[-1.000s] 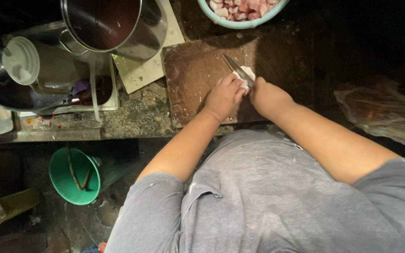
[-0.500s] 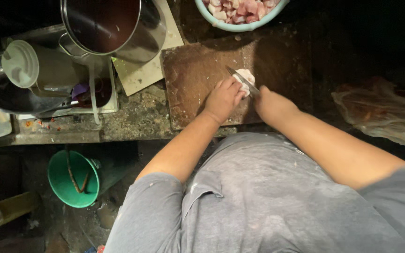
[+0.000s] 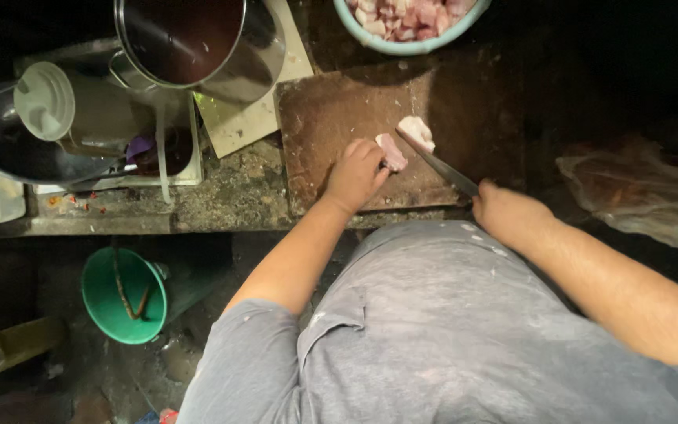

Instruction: The person uses a knife to cut pieces of meat into smaller portions on a wooden cutting board and then places the cut pieces into a blue bowl.

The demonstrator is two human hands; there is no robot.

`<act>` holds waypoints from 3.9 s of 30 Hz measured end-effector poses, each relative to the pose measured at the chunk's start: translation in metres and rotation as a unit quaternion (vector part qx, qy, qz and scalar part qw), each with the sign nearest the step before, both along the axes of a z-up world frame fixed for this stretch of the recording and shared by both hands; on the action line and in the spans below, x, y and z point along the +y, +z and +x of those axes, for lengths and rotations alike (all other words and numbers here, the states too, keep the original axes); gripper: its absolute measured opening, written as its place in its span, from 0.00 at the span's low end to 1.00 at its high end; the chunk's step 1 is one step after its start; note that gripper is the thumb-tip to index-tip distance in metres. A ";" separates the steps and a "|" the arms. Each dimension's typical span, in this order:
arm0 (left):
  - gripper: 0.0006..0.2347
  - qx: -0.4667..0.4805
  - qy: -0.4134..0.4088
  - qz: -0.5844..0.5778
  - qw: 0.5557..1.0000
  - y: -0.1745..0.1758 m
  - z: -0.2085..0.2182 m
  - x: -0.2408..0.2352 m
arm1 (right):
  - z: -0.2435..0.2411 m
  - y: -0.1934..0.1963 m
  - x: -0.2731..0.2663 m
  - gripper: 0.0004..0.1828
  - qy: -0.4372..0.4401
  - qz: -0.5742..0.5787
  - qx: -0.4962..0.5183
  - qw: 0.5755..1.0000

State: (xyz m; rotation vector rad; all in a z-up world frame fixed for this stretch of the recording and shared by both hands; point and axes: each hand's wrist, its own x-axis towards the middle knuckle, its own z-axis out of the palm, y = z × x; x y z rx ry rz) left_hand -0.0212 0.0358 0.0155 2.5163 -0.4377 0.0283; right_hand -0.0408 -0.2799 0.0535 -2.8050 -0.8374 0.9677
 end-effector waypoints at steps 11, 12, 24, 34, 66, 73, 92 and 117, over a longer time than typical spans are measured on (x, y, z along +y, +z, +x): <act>0.19 0.029 -0.006 -0.055 0.998 0.001 0.024 -0.003 | 0.023 0.027 0.033 0.20 -0.223 0.049 0.063 0.972; 0.21 0.040 -0.043 -0.054 0.997 0.002 0.027 -0.005 | 0.026 0.027 0.036 0.20 -0.239 0.057 0.061 0.968; 0.08 0.135 -0.023 0.018 0.990 0.018 0.008 0.002 | 0.018 0.041 0.029 0.21 -0.248 0.039 0.034 0.967; 0.12 0.256 0.122 -0.027 0.959 0.002 0.017 0.006 | 0.021 0.045 0.030 0.21 -0.263 0.045 0.034 0.963; 0.07 0.070 0.160 -0.081 0.981 -0.018 0.044 -0.009 | 0.025 0.058 0.049 0.22 -0.287 0.200 0.037 0.936; 0.06 0.069 0.147 -0.056 0.985 -0.018 0.036 -0.004 | 0.035 0.057 0.061 0.22 -0.316 0.175 0.099 0.927; 0.03 0.058 0.116 -0.039 0.991 -0.023 0.039 -0.004 | 0.049 0.028 0.054 0.22 -0.272 0.154 0.085 0.946; 0.11 0.134 0.219 -0.116 0.960 -0.023 0.014 -0.011 | 0.028 0.034 0.054 0.21 -0.339 0.216 0.075 0.913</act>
